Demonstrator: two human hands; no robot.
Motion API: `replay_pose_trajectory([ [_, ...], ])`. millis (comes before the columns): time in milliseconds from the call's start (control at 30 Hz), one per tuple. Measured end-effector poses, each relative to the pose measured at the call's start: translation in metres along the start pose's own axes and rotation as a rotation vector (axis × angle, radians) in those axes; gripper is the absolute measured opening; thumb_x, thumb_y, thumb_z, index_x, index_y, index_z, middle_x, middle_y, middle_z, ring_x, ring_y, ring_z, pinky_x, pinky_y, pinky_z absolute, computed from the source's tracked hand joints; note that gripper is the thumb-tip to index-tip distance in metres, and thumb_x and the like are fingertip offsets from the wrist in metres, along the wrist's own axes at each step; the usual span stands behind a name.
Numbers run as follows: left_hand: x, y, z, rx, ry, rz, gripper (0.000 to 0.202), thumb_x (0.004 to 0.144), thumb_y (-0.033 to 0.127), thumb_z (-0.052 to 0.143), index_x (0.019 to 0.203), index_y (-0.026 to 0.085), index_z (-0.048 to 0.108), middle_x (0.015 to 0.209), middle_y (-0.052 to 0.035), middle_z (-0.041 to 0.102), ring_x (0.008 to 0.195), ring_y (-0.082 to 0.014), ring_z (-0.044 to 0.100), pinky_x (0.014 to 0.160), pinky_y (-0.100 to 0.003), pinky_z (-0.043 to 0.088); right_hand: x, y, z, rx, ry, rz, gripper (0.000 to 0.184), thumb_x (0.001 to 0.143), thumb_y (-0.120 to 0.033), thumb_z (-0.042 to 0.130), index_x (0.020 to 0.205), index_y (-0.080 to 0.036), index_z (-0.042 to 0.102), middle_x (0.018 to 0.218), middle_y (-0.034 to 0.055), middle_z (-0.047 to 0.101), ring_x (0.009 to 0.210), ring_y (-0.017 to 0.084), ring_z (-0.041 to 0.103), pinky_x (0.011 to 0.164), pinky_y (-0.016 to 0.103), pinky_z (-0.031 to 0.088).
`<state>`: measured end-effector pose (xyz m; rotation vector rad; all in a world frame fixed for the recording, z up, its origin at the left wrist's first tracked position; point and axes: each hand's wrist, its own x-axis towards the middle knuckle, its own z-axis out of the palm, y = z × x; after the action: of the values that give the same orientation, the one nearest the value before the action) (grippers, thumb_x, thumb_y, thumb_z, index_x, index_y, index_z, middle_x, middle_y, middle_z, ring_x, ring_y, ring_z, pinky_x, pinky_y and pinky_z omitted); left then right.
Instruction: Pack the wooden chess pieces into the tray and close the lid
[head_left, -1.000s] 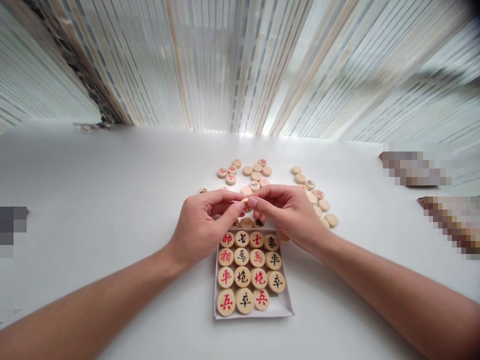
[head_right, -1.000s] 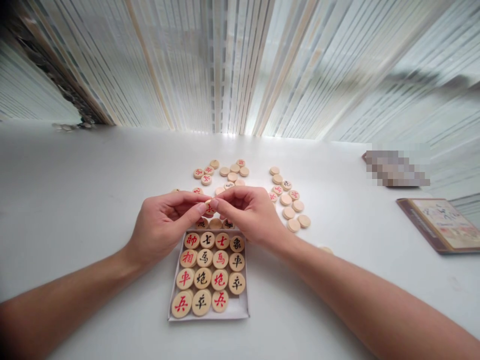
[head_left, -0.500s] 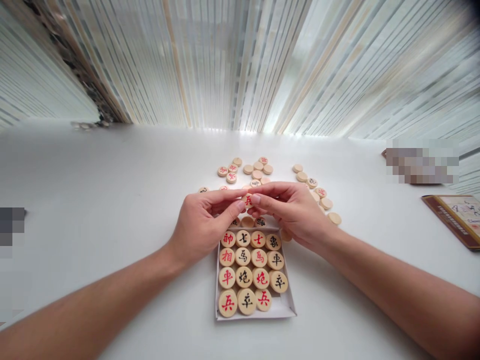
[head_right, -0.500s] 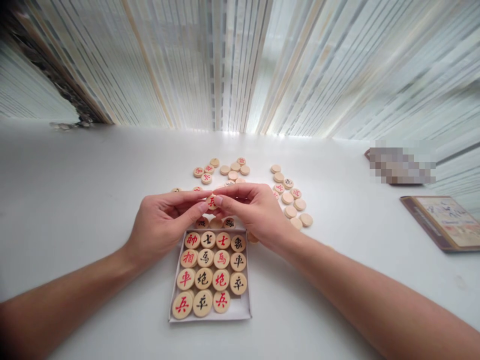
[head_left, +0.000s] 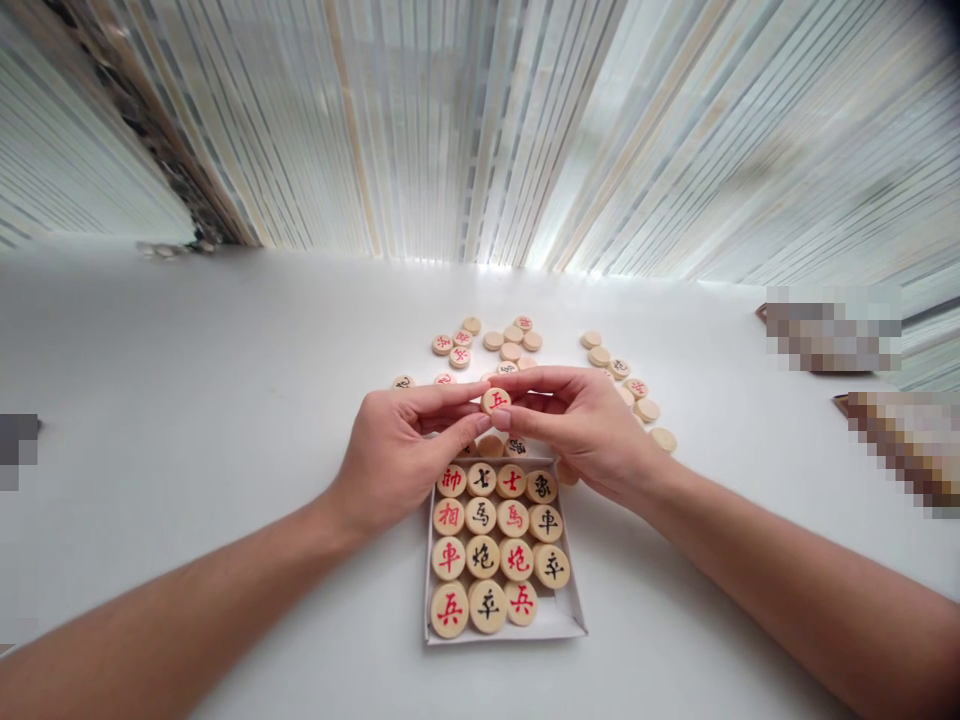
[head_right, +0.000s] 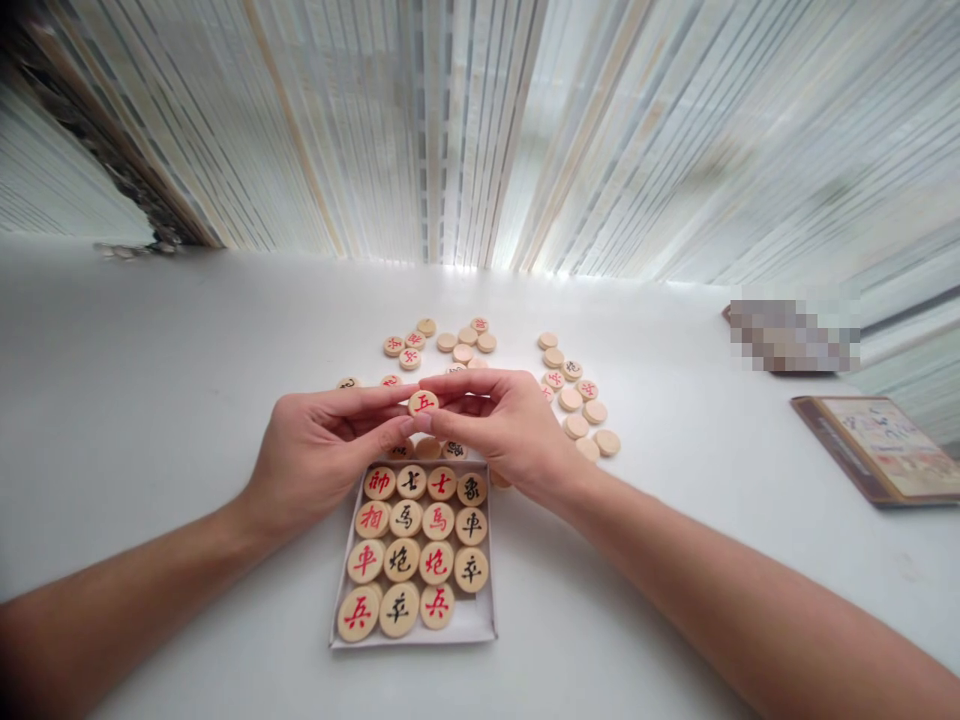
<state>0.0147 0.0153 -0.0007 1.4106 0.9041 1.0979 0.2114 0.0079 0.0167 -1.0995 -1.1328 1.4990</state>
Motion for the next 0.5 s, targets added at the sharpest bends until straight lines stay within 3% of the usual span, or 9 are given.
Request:
replay_pose_trajectory([
  [233,-0.0014,0.0011,-0.0009,0.136,-0.037,0.127,0.028,0.087,0.015,0.083,0.114,0.022,0.085,0.111,-0.0062,0.084,0.098,-0.0221,0.083,0.086,-0.026,0.071,-0.0024,-0.001,0.0004,-0.043,0.03,0.018,0.04,0.054,-0.028,0.105,0.088,-0.019,0.086,0.087,0.0059,0.083,0.078,0.02,0.077,0.072,0.031,0.065],
  [333,-0.0018,0.005,-0.0002,0.164,-0.055,0.161,0.026,0.088,0.014,0.081,0.113,0.022,0.085,0.11,-0.006,0.085,0.094,-0.0203,0.084,0.081,-0.023,0.07,-0.0032,-0.0017,-0.0005,-0.077,0.051,0.014,0.032,0.059,-0.032,0.103,0.083,-0.019,0.085,0.075,0.0041,0.08,0.066,0.017,0.072,0.062,0.028,0.06],
  [500,-0.0013,0.0066,0.0012,0.096,-0.015,0.152,0.023,0.085,0.014,0.085,0.106,0.022,0.086,0.103,-0.0043,0.086,0.091,-0.019,0.084,0.08,-0.021,0.07,-0.0021,-0.0005,-0.0023,-0.047,-0.013,-0.024,0.023,0.072,-0.035,0.098,0.089,-0.022,0.089,0.075,0.0037,0.08,0.068,0.015,0.072,0.065,0.026,0.06],
])
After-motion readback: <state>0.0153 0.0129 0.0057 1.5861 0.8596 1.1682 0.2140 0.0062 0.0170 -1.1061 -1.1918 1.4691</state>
